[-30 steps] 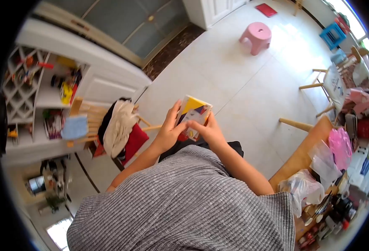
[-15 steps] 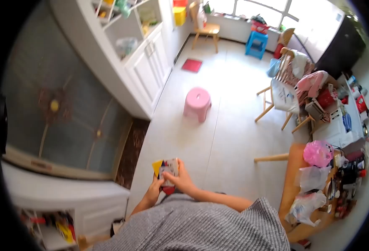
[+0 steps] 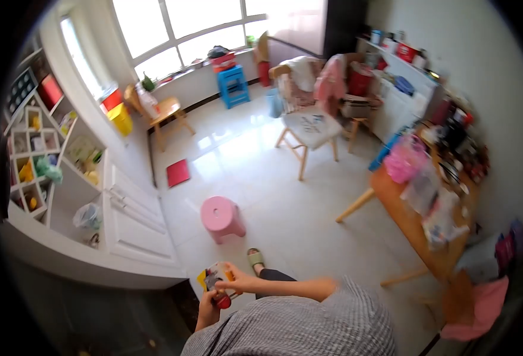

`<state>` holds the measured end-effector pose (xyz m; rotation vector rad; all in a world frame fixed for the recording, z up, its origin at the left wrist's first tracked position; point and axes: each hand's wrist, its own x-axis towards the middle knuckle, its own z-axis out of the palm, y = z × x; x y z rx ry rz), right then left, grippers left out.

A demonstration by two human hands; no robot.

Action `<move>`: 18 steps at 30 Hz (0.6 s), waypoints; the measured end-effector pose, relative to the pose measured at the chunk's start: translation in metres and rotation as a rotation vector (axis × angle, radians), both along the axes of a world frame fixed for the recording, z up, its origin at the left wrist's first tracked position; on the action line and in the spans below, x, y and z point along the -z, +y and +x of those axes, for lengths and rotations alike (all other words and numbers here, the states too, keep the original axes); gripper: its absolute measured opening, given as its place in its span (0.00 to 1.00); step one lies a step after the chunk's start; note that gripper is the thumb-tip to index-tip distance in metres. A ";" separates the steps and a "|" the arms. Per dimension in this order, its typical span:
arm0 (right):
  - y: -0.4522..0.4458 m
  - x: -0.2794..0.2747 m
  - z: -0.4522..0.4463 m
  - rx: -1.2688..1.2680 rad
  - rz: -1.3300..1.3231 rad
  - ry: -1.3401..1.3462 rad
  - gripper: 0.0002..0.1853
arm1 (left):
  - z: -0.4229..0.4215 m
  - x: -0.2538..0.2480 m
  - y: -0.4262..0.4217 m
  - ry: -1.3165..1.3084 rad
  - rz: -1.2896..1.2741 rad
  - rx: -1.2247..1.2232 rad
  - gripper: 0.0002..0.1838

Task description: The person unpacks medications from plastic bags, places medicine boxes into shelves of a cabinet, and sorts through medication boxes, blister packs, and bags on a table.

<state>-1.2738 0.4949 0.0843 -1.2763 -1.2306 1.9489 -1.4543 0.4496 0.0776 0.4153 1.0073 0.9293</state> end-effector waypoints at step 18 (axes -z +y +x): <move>0.367 0.032 -0.020 0.161 0.063 -0.022 0.29 | -0.188 -0.020 0.333 0.310 -0.094 -0.613 0.15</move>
